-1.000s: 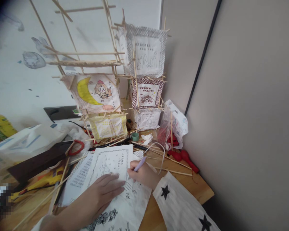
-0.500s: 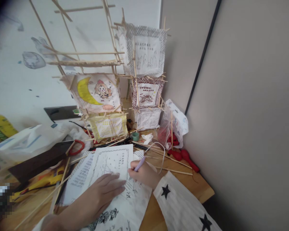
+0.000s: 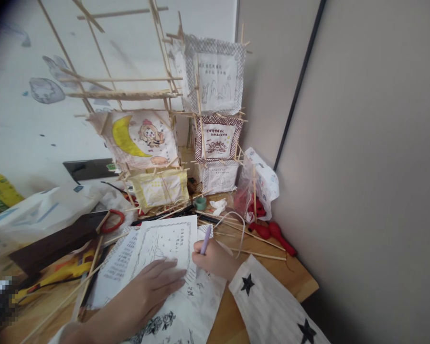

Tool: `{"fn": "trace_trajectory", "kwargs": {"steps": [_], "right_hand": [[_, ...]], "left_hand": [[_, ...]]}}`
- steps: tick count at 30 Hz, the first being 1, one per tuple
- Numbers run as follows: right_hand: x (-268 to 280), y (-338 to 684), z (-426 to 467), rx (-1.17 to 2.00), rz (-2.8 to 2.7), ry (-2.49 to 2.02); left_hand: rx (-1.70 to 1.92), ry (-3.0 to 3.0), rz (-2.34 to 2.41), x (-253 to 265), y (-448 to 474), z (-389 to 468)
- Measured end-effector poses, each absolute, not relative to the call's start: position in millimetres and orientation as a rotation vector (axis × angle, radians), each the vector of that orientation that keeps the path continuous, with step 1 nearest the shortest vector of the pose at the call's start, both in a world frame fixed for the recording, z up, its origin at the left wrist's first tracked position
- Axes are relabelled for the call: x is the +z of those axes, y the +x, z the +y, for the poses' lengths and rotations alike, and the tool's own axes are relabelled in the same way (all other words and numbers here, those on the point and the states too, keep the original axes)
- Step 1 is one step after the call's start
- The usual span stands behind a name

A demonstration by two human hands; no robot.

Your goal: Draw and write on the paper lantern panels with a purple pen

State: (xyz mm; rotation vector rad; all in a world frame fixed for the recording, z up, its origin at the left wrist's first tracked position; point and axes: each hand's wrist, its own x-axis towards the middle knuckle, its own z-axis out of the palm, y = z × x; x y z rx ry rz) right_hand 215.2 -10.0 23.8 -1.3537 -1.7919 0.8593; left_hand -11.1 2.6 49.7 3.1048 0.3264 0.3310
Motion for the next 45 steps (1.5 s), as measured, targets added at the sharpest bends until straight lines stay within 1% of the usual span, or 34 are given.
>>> {"fn": "trace_trajectory", "kwargs": {"steps": [6, 10, 16, 22, 33, 38, 45], "right_hand": [[22, 215, -9, 0.919, -1.615, -1.287], [15, 214, -6, 0.933, -1.494, -1.225], [17, 208, -6, 0.865, -1.675, -1.279], [21, 207, -7, 0.848, -1.739, -1.26], [22, 208, -7, 0.873, -1.746, -1.287], [21, 207, -6, 0.955, -1.711, -1.278], [21, 208, -7, 0.908, -1.72, -1.309]], "left_hand": [[0.363, 3.07, 0.325, 53, -10, 0], [0.322, 3.07, 0.329, 55, -9, -3], [0.346, 3.053, 0.331, 56, -8, -5], [0.315, 3.021, 0.331, 54, -9, -3], [0.309, 3.036, 0.331, 56, -10, -4], [0.302, 3.014, 0.342, 54, -10, -4], [0.297, 3.028, 0.341, 53, -10, -4]]}}
